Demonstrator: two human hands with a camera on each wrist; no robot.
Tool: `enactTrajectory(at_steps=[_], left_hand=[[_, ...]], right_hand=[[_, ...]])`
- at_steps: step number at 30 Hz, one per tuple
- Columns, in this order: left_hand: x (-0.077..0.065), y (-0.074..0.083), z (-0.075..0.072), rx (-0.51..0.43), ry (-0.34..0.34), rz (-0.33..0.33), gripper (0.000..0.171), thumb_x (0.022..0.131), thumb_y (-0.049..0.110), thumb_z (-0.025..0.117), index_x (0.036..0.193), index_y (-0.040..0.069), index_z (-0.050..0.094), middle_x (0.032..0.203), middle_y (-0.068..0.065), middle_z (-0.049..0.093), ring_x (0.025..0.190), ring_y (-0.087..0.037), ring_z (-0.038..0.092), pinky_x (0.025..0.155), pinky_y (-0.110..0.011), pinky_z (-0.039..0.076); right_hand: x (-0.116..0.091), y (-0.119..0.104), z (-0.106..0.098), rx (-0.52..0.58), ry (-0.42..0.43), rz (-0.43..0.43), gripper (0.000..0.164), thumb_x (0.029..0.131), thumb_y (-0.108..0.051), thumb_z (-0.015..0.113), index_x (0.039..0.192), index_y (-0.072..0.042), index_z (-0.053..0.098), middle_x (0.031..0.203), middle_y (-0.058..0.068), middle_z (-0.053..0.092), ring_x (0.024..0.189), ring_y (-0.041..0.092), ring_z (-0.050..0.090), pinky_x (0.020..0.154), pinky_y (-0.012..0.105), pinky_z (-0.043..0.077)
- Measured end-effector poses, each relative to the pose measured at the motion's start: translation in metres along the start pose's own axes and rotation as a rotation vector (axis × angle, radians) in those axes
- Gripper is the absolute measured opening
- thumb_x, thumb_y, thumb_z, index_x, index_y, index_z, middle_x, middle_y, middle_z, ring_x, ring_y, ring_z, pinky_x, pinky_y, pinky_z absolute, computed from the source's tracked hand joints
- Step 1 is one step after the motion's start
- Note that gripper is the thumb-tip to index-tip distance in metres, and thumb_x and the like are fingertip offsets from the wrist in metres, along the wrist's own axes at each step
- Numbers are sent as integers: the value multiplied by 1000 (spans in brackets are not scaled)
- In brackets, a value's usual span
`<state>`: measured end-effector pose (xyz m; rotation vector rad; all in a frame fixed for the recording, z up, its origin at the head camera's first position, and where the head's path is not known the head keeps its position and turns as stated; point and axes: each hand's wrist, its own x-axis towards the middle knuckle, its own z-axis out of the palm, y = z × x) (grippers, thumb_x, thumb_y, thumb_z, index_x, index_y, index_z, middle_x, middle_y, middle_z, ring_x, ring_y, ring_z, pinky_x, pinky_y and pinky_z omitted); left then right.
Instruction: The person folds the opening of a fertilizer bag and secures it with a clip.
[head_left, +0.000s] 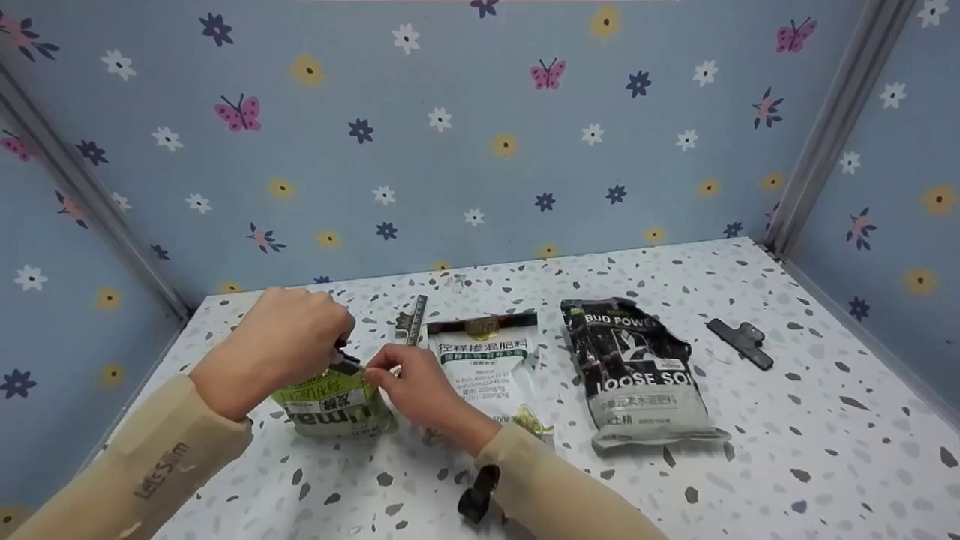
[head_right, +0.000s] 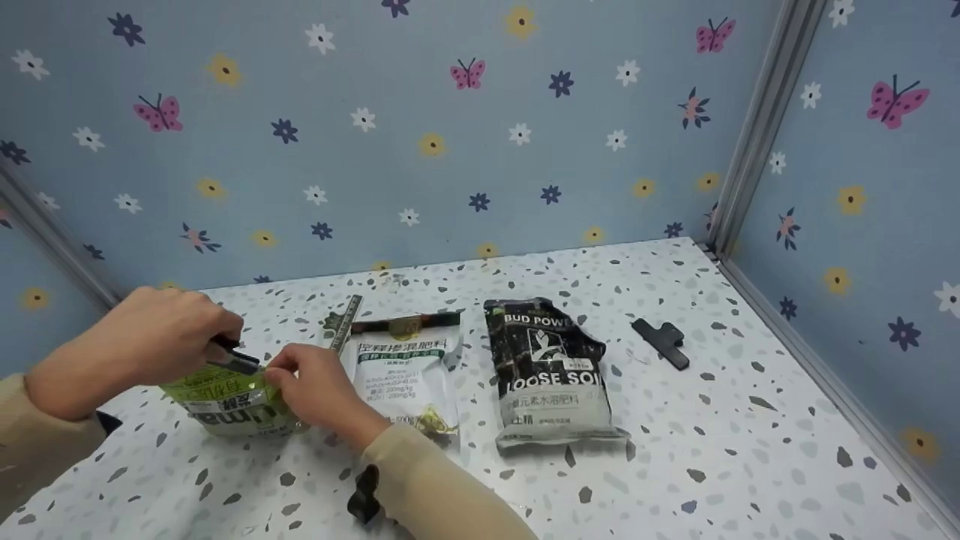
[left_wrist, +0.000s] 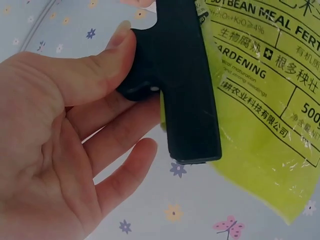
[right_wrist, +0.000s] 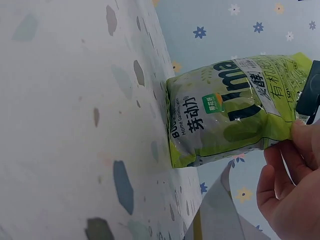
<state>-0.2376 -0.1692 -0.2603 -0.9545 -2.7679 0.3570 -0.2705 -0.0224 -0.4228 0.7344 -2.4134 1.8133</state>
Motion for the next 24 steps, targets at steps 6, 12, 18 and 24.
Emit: enactTrajectory(at_steps=[6, 12, 18, 24], left_hand=[[2, 3, 1, 17, 14, -6, 28, 75, -3, 75, 62, 17, 60, 54, 4, 47, 48, -16, 41, 43, -36, 41], [4, 7, 2, 8, 15, -4, 32, 73, -5, 73, 60, 17, 55, 52, 4, 43, 48, -15, 38, 42, -33, 38], [4, 10, 1, 3, -12, -19, 33, 75, -6, 69, 59, 17, 52, 52, 4, 41, 48, -15, 36, 42, -33, 35], [3, 6, -2, -33, -128, -56, 17, 82, 3, 72, 73, 14, 62, 61, 3, 53, 53, -17, 47, 48, -36, 43]], right_hand=[[1, -1, -1, -7, 13, -16, 7, 95, -13, 68, 89, -12, 70, 83, -11, 67, 73, 10, 61, 66, 22, 48], [0, -1, -1, -14, 14, -25, 8, 96, -12, 67, 88, -12, 69, 83, -11, 67, 72, 6, 59, 66, 22, 48], [0, 0, -2, -30, 1, -8, 9, 97, -14, 66, 88, -14, 70, 84, -12, 66, 75, 11, 60, 65, 23, 47], [0, -1, -2, -20, 0, -9, 8, 97, -14, 67, 90, -13, 71, 84, -11, 67, 79, 10, 62, 67, 23, 48]])
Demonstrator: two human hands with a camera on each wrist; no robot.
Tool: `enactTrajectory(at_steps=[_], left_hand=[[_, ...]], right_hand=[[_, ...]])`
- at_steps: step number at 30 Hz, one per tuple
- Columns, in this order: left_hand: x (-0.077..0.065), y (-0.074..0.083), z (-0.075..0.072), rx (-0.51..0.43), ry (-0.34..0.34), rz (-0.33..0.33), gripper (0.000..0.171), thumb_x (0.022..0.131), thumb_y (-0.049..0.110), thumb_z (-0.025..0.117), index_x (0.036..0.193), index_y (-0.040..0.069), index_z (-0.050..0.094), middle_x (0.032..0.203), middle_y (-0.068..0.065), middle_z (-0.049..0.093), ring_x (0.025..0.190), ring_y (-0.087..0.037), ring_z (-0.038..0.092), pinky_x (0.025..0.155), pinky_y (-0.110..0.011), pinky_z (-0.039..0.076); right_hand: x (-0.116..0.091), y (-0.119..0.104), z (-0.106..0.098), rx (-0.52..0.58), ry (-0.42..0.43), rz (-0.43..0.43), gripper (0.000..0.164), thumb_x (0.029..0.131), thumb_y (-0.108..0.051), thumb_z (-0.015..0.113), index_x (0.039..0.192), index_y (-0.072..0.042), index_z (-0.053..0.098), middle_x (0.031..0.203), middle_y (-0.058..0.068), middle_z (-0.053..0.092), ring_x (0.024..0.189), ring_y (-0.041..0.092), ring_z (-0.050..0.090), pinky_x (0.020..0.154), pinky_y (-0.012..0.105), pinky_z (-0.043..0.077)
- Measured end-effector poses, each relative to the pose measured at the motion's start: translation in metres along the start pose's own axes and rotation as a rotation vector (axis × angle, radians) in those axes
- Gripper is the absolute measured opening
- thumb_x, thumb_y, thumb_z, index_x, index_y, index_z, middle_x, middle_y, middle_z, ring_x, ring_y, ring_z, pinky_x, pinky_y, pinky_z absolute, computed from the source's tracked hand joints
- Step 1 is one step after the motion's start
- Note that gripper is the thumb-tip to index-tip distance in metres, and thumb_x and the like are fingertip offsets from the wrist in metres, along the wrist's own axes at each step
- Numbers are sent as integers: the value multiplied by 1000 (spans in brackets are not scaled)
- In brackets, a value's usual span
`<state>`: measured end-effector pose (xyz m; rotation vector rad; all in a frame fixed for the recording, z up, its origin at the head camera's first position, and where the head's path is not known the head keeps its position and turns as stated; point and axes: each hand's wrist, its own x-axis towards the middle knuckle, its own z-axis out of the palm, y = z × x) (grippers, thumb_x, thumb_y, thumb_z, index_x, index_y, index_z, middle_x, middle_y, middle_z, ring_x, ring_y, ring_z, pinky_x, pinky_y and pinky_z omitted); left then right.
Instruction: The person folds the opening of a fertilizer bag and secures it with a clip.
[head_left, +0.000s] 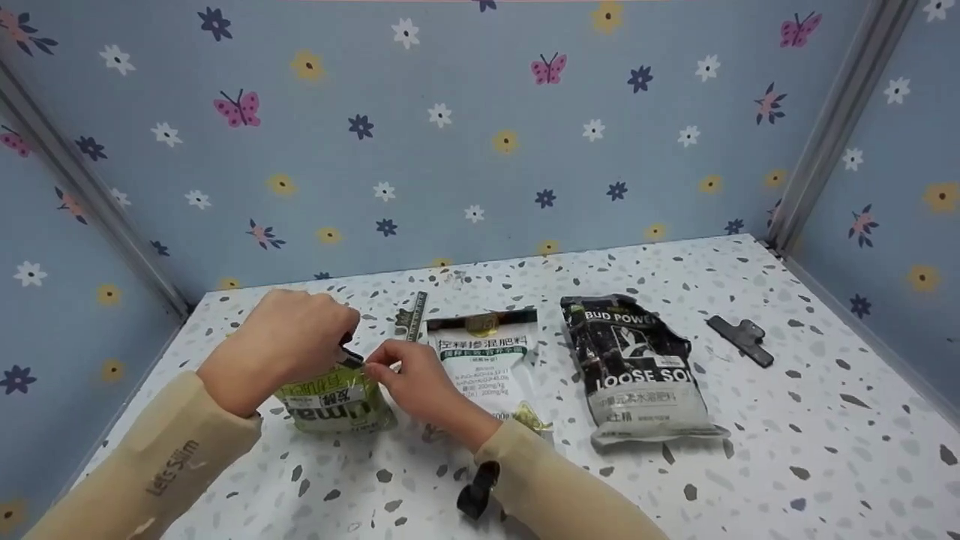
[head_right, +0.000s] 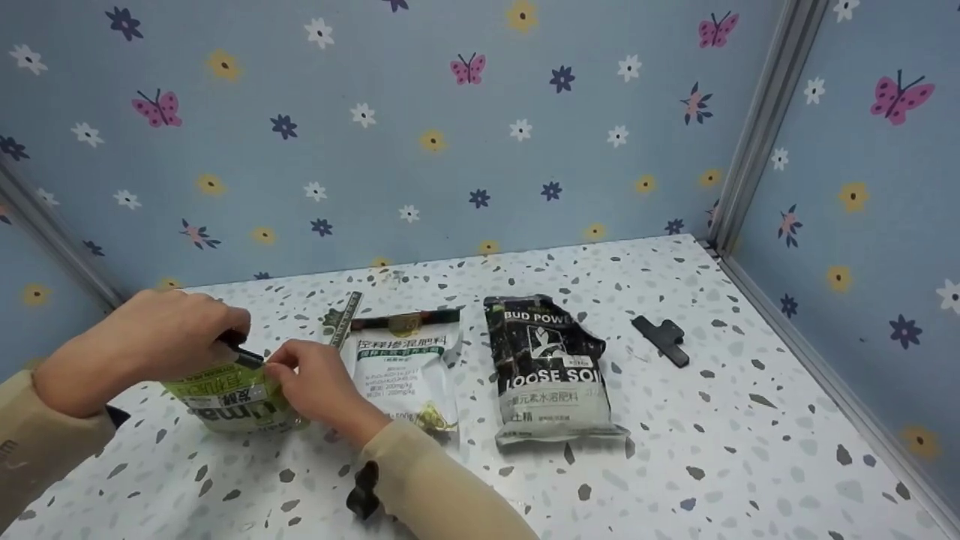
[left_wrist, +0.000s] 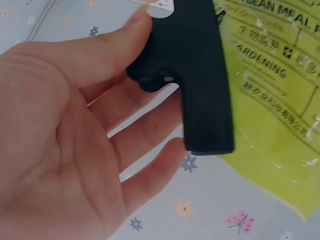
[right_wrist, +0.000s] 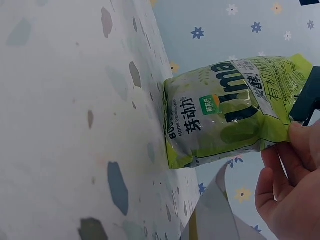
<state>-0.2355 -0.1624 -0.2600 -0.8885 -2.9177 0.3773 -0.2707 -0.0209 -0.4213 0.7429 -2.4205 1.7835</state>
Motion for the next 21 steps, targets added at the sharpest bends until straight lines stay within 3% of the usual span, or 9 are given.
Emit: enactTrajectory(at_steps=[3, 7, 15, 21], left_hand=[[-2, -6, 0, -53, -28, -23, 9, 85, 13, 75, 82, 15, 66, 67, 3, 57, 57, -17, 50, 52, -38, 46], [-6, -14, 4, -116, -21, -52, 15, 84, 25, 79, 87, 16, 68, 70, 4, 59, 60, -16, 52, 53, -40, 45], [-22, -33, 14, -160, -2, -97, 23, 79, 25, 84, 96, 16, 71, 75, 4, 62, 61, -16, 52, 53, -40, 44], [-35, -61, 20, -200, -13, -154, 27, 81, 24, 83, 103, 15, 70, 90, -1, 69, 79, -26, 63, 63, -53, 50]], right_hand=[[1, 0, 0, 19, 0, 19, 7, 96, -14, 67, 90, -15, 71, 84, -12, 66, 78, 6, 61, 69, 24, 50], [1, 1, 0, 42, -7, 45, 6, 96, -16, 68, 89, -17, 70, 85, -13, 66, 77, 6, 60, 70, 25, 50], [0, 3, 1, 51, -20, 47, 5, 95, -17, 68, 92, -15, 71, 86, -13, 66, 79, 6, 60, 72, 26, 50], [0, 1, -2, 29, -25, 30, 5, 97, -18, 67, 93, -17, 70, 86, -14, 66, 82, 3, 60, 76, 25, 50]])
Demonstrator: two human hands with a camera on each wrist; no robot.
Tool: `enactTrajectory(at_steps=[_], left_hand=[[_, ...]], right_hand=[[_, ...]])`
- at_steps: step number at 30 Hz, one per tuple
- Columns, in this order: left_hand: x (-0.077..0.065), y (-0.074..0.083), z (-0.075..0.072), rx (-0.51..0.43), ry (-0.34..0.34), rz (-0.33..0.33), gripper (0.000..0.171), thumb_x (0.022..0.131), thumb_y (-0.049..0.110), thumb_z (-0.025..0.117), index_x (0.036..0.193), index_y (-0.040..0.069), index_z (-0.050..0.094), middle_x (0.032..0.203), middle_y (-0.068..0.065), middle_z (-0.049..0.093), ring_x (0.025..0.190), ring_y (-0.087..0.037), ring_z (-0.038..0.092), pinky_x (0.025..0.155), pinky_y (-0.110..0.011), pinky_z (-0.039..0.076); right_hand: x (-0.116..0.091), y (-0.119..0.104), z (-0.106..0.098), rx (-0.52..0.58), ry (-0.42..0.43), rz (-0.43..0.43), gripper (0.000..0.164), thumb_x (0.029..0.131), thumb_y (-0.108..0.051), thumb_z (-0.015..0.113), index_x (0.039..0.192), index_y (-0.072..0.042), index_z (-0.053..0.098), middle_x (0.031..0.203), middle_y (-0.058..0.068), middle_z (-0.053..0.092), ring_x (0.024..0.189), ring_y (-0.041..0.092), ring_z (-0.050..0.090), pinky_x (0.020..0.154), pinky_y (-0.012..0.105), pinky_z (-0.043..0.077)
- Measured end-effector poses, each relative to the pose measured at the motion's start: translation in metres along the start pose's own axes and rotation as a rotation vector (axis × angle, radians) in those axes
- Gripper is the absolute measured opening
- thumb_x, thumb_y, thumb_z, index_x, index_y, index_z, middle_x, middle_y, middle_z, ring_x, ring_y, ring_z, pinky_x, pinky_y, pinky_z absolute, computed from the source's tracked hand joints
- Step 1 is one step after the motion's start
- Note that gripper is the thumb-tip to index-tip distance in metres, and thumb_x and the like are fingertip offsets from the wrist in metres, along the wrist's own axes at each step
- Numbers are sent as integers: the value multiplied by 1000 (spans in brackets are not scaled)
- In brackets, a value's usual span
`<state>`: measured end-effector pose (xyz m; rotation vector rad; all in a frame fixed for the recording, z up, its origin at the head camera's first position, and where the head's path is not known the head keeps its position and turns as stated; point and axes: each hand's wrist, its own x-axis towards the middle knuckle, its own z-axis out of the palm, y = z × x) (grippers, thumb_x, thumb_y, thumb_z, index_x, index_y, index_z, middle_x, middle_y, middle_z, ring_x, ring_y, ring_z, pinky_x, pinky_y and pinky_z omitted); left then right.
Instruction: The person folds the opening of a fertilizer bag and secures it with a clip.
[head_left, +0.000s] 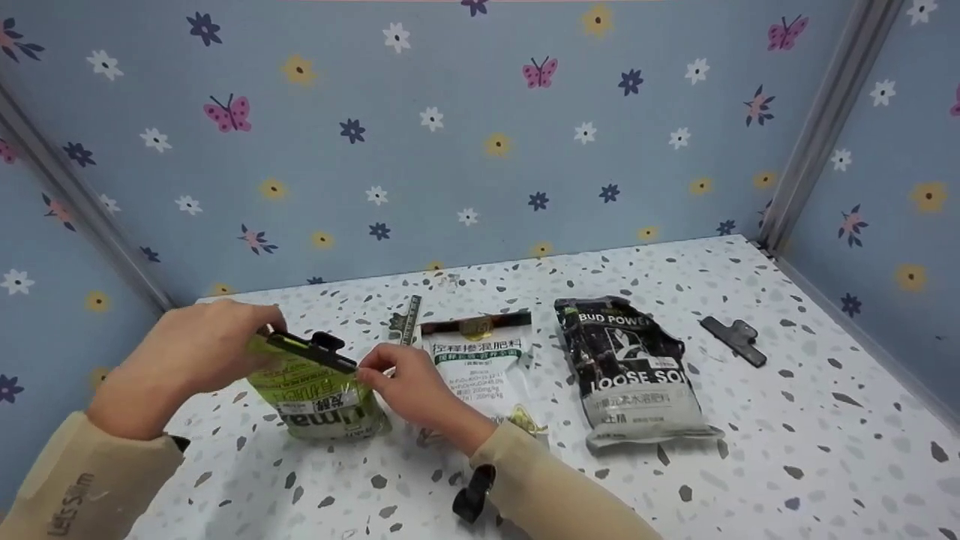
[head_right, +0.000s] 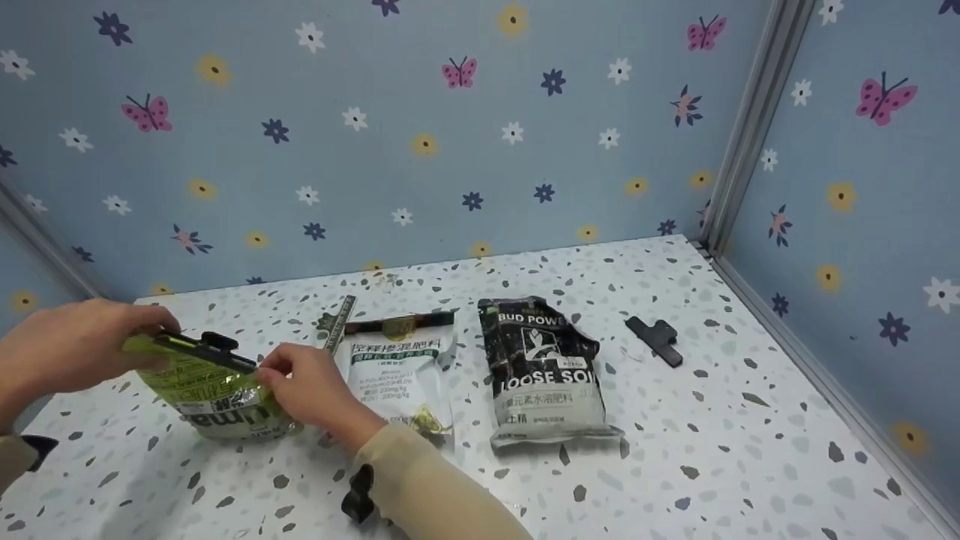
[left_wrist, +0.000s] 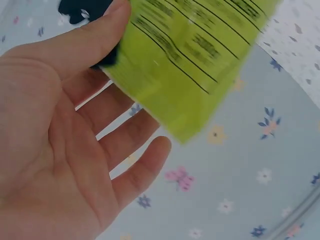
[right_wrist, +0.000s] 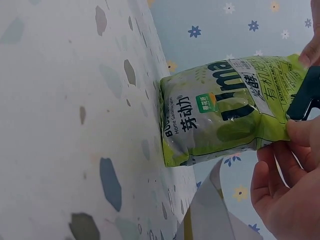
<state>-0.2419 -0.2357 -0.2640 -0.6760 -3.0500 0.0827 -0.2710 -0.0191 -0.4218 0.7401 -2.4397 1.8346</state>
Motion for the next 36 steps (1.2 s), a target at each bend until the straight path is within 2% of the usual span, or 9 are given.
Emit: enactTrajectory(at_steps=[3, 6, 10, 14, 17, 22, 24, 27, 36], left_hand=[[-5, -19, 1, -77, -17, -35, 29, 85, 27, 80, 109, 15, 70, 100, -5, 71, 89, -32, 65, 67, -57, 50], [-9, -36, 7, -176, 10, -40, 30, 88, 31, 77, 112, 15, 70, 104, -7, 71, 93, -33, 66, 71, -56, 50], [-14, -51, 24, -347, 94, -56, 30, 90, 31, 75, 113, 11, 71, 106, -8, 70, 95, -33, 65, 72, -49, 51], [-15, -61, 45, -542, 131, -124, 40, 94, 36, 71, 122, 8, 67, 112, -11, 67, 99, -32, 64, 71, -40, 50], [-13, -65, 61, -677, 108, -171, 50, 98, 40, 64, 131, 4, 59, 118, -16, 66, 107, -34, 62, 81, -45, 51], [-10, -65, 86, -860, -13, -191, 63, 101, 43, 57, 141, -5, 45, 135, -24, 56, 123, -41, 53, 100, -58, 42], [-7, -62, 95, -903, -52, -199, 69, 100, 43, 59, 144, -6, 40, 138, -26, 53, 125, -42, 52, 102, -57, 41], [-3, -58, 106, -948, -63, -203, 74, 98, 43, 62, 147, -6, 35, 138, -26, 52, 126, -42, 51, 101, -55, 42], [3, -53, 119, -948, -1, -205, 77, 96, 43, 65, 150, -3, 33, 137, -25, 52, 127, -43, 49, 100, -56, 43]], right_hand=[[0, -2, 0, -11, -3, -6, 6, 98, -18, 66, 94, -17, 70, 86, -14, 66, 83, 3, 60, 77, 24, 50], [0, -3, 0, -11, 0, -4, 5, 97, -17, 66, 94, -17, 71, 86, -14, 66, 83, 2, 60, 78, 24, 49], [1, -3, 0, -9, 10, 14, 4, 97, -18, 67, 95, -17, 71, 87, -15, 66, 84, 3, 60, 80, 24, 49], [1, -1, 1, -10, 19, 28, 5, 98, -18, 66, 98, -17, 70, 89, -14, 65, 86, 3, 60, 81, 25, 49], [2, 0, 1, 2, 23, 40, 4, 98, -18, 65, 99, -17, 69, 90, -14, 65, 87, 3, 60, 82, 24, 50], [2, 1, 3, 24, 21, 59, 4, 98, -16, 65, 98, -19, 68, 91, -12, 65, 87, 3, 61, 81, 23, 50], [2, 1, 3, 24, 24, 62, 5, 98, -15, 65, 98, -19, 68, 91, -12, 64, 87, 4, 61, 81, 24, 50], [2, 2, 2, 17, 28, 69, 5, 97, -16, 65, 99, -20, 68, 91, -12, 64, 87, 5, 60, 80, 24, 51], [3, 4, -1, -38, 24, 107, 15, 97, -14, 65, 112, -17, 67, 98, -10, 64, 93, 5, 58, 81, 26, 49]])
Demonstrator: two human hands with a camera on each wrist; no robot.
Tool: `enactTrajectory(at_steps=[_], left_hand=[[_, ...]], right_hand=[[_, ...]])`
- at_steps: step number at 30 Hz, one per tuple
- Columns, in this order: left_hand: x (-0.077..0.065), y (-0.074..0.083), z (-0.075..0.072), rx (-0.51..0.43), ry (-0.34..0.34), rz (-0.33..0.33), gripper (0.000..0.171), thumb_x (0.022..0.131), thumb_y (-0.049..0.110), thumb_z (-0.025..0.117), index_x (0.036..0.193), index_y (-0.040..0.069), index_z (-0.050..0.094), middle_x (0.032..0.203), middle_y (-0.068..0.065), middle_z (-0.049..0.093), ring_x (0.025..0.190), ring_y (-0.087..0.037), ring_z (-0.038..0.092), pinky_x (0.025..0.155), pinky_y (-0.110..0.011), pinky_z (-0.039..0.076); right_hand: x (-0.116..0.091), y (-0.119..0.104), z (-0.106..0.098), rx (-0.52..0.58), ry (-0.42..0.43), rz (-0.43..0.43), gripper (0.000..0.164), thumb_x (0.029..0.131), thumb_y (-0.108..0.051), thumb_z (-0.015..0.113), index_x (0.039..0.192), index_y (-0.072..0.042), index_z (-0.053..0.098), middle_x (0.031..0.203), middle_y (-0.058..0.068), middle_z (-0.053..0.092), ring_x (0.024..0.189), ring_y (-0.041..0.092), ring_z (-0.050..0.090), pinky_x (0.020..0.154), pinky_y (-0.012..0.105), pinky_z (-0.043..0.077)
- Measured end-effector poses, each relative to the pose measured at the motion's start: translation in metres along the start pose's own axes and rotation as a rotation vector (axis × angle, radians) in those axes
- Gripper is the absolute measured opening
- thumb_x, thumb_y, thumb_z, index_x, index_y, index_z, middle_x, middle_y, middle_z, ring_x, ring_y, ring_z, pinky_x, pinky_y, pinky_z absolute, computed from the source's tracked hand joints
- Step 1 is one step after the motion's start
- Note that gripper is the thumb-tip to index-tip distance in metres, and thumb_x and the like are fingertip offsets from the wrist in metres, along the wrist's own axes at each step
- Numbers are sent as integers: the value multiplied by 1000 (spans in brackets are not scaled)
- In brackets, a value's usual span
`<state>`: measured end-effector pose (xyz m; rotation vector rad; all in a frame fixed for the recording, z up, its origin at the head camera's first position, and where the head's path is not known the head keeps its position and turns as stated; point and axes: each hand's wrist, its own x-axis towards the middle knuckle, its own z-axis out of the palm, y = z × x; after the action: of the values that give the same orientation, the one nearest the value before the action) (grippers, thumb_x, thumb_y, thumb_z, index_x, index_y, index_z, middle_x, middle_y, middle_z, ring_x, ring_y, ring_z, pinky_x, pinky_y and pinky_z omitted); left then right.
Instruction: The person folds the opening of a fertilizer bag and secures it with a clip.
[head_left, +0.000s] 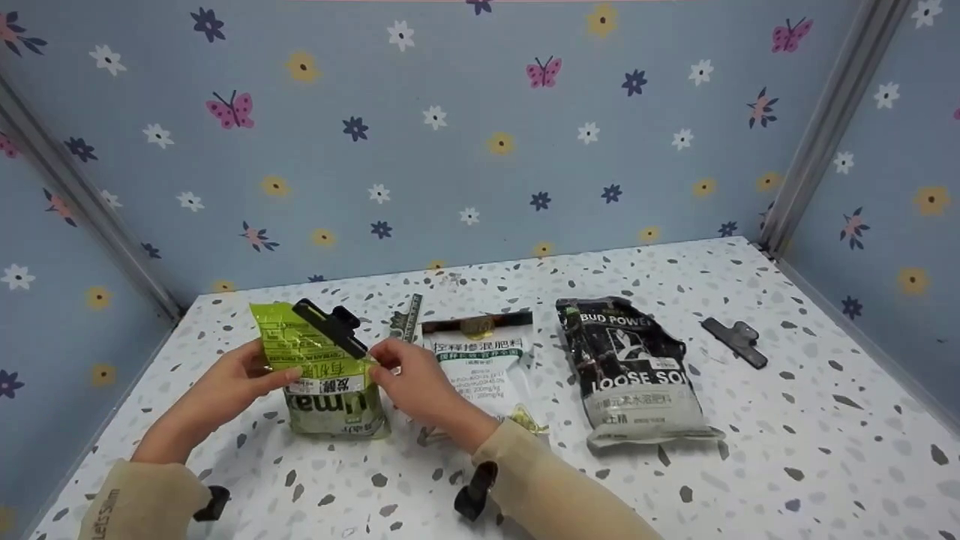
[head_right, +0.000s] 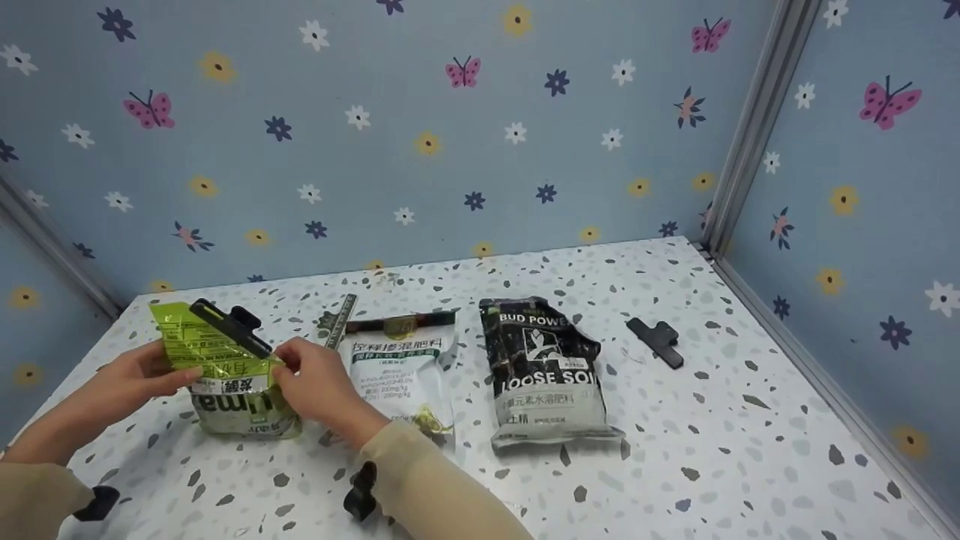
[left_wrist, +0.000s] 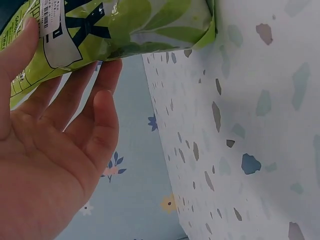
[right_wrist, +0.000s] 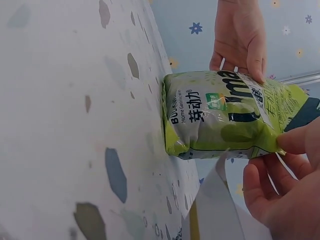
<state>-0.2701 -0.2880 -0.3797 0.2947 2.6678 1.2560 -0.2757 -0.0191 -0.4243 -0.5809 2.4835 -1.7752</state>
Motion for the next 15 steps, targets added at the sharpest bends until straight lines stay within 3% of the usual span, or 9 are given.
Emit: enactTrajectory(at_steps=[6, 15], left_hand=[[1, -1, 1, 12, 0, -14, 78, 97, 45, 63, 151, -2, 32, 137, -24, 53, 126, -41, 50, 100, -56, 42], [2, -7, 5, 76, 12, -20, 70, 99, 42, 62, 146, -4, 40, 122, -18, 63, 111, -31, 60, 93, -53, 47]], right_hand=[[0, 0, 2, -10, -11, 32, 17, 95, -13, 68, 112, -18, 66, 98, -12, 63, 95, 5, 59, 85, 26, 49], [0, 1, 4, -55, -54, 48, 24, 95, -13, 69, 118, -15, 65, 99, -12, 64, 96, 5, 60, 88, 25, 49]])
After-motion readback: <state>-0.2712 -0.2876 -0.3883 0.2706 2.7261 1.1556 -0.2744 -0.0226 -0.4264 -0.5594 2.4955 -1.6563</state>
